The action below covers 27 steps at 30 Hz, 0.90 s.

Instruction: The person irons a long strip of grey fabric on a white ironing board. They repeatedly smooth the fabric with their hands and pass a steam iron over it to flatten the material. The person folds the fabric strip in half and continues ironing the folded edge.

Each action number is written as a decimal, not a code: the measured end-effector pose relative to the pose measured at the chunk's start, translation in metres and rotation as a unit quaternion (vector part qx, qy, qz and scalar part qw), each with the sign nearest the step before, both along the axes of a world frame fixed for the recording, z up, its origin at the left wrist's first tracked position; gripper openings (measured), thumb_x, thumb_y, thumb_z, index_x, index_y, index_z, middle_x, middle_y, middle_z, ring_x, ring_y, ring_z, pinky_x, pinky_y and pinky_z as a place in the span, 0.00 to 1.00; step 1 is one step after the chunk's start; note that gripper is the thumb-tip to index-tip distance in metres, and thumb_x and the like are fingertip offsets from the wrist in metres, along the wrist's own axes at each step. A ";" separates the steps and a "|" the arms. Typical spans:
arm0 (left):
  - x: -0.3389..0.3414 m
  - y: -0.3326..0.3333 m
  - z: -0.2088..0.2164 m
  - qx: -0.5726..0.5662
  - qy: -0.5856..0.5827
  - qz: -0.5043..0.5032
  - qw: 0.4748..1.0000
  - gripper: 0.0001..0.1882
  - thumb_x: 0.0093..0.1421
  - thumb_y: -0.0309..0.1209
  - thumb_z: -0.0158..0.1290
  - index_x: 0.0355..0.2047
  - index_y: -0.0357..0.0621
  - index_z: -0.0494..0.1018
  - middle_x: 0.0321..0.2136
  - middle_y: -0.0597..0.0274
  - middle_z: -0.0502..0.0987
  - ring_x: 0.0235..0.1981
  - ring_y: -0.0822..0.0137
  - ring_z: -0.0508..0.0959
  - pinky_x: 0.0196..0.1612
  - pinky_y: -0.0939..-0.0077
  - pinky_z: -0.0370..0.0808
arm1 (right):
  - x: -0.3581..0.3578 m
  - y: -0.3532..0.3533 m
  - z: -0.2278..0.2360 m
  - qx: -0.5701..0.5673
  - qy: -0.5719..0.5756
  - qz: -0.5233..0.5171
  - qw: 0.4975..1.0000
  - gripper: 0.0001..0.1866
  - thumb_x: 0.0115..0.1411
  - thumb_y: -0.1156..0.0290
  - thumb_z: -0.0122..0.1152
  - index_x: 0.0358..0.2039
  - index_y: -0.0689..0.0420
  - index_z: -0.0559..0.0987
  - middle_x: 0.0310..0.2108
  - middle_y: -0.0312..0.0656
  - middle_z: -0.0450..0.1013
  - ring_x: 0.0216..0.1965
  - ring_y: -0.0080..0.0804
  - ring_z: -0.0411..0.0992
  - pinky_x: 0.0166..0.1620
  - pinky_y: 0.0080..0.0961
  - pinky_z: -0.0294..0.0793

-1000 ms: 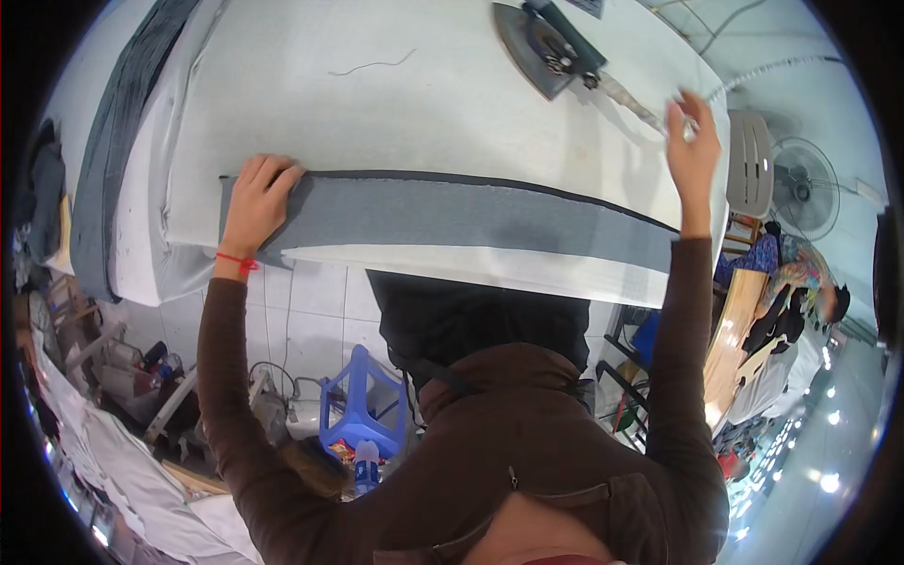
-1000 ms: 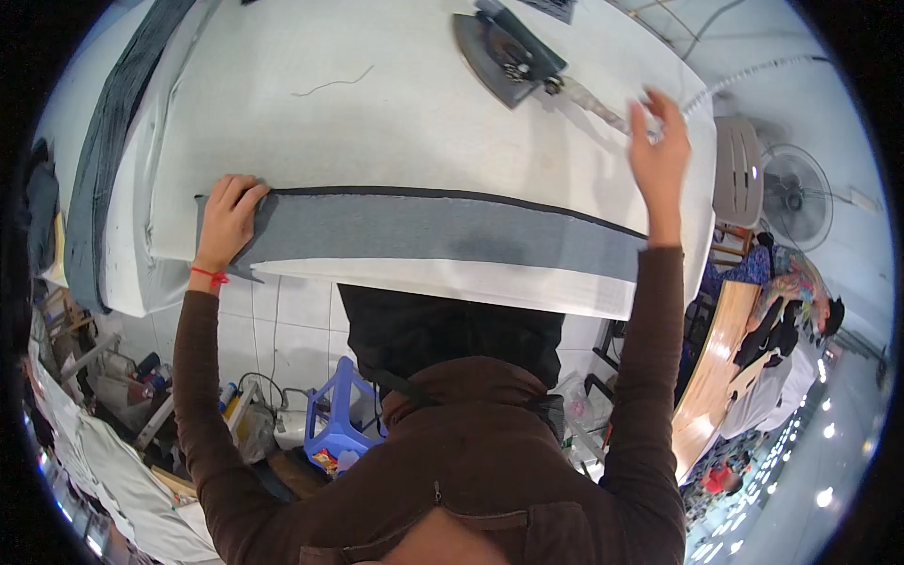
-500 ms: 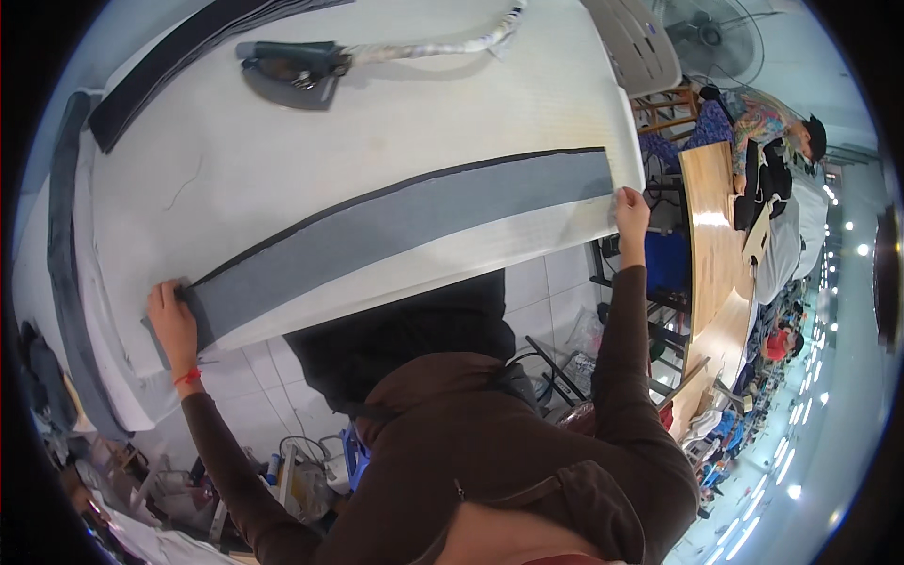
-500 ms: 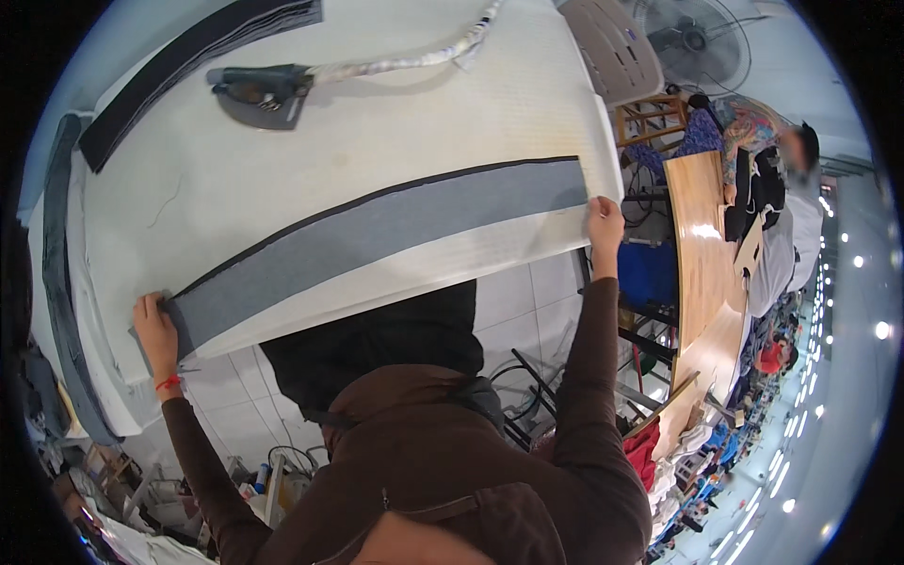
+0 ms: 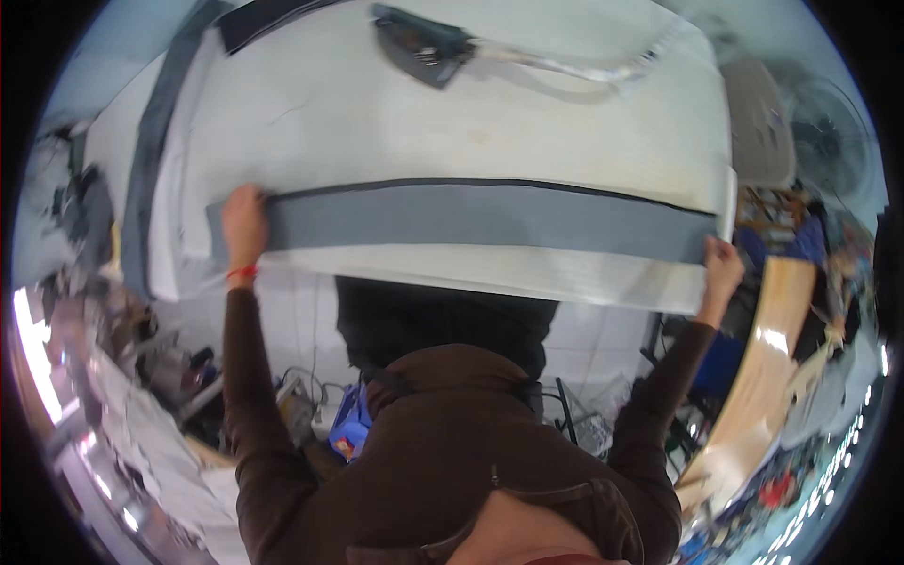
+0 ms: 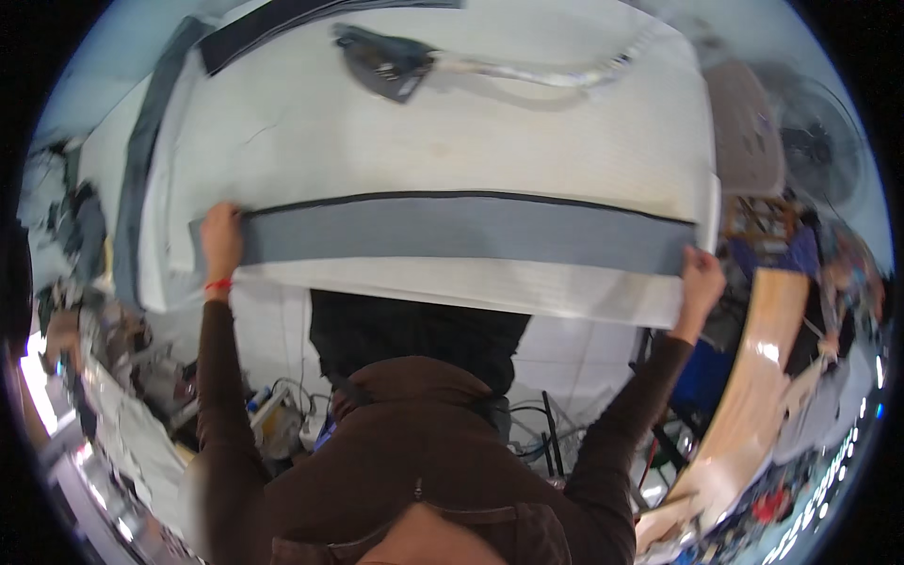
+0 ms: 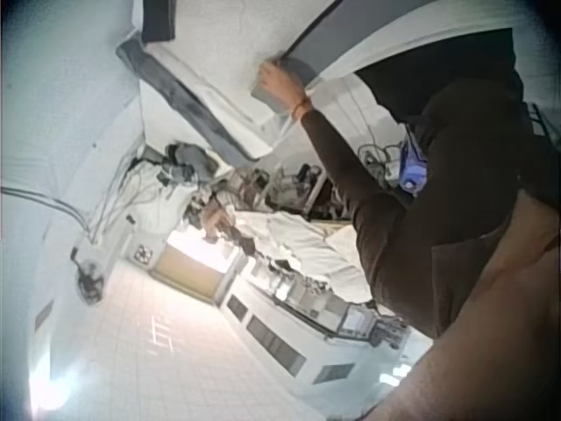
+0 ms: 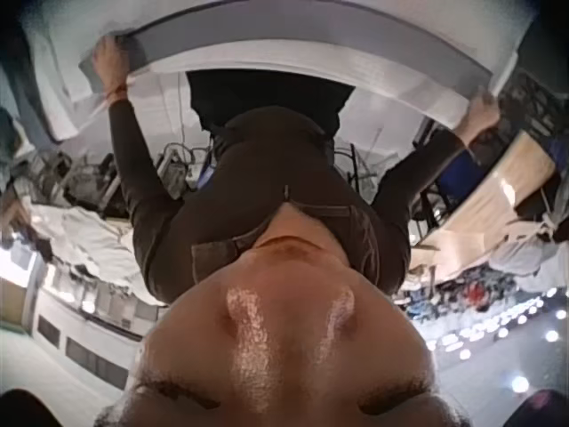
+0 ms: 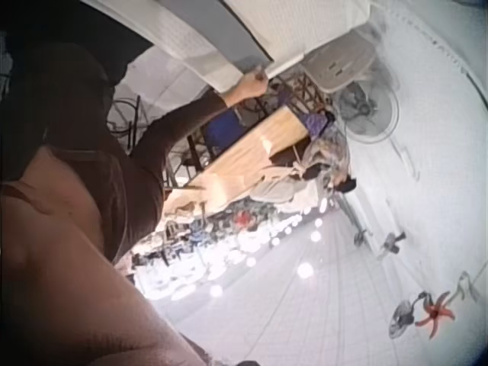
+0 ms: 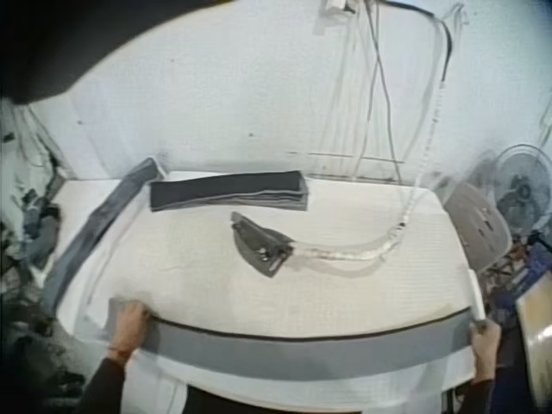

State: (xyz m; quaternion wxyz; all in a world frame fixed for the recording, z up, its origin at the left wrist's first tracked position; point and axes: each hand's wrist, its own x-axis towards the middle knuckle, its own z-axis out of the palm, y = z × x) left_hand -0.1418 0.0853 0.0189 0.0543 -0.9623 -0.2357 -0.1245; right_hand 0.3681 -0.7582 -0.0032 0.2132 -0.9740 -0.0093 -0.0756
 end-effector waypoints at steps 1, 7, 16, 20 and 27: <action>0.005 -0.012 0.016 -0.012 0.040 0.007 0.999 0.06 0.74 0.31 0.61 0.48 0.46 0.80 0.46 0.52 0.85 0.52 0.43 0.83 0.54 0.44 0.77 | 0.007 -0.005 0.003 -0.070 -0.024 -0.008 0.997 0.29 0.67 0.47 0.84 0.48 0.65 0.93 0.40 0.53 0.91 0.40 0.44 0.89 0.50 0.40 0.86; 0.098 -0.104 -0.021 -0.089 -0.058 -0.066 0.992 0.07 0.73 0.34 0.64 0.48 0.51 0.81 0.48 0.61 0.83 0.55 0.51 0.82 0.59 0.51 0.75 | 0.100 -0.184 0.058 -0.144 -0.071 -0.078 0.984 0.30 0.69 0.45 0.80 0.52 0.62 0.93 0.44 0.55 0.91 0.47 0.54 0.90 0.51 0.48 0.87; 0.036 -0.079 0.015 -0.042 -0.266 0.078 0.960 0.25 0.65 0.14 0.58 0.61 0.42 0.84 0.59 0.50 0.84 0.64 0.42 0.81 0.70 0.46 0.75 | -0.047 0.055 0.015 -0.169 -0.168 0.089 0.967 0.29 0.76 0.54 0.74 0.67 0.60 0.84 0.63 0.56 0.84 0.65 0.59 0.81 0.70 0.52 0.77; -0.047 0.019 -0.028 -0.126 -0.223 0.400 0.880 0.26 0.67 0.34 0.68 0.64 0.41 0.83 0.68 0.41 0.77 0.71 0.34 0.72 0.73 0.42 0.72 | -0.171 0.247 -0.007 0.027 -0.133 0.236 0.962 0.27 0.74 0.66 0.76 0.70 0.60 0.82 0.70 0.56 0.80 0.72 0.59 0.75 0.75 0.54 0.72; 0.006 0.052 -0.012 -0.186 -0.034 0.358 0.914 0.35 0.65 0.59 0.74 0.56 0.40 0.85 0.62 0.36 0.80 0.67 0.31 0.74 0.66 0.42 0.75 | -0.296 0.403 0.004 -0.010 -0.051 0.406 0.912 0.29 0.73 0.62 0.73 0.71 0.58 0.81 0.78 0.53 0.72 0.80 0.58 0.67 0.80 0.62 0.60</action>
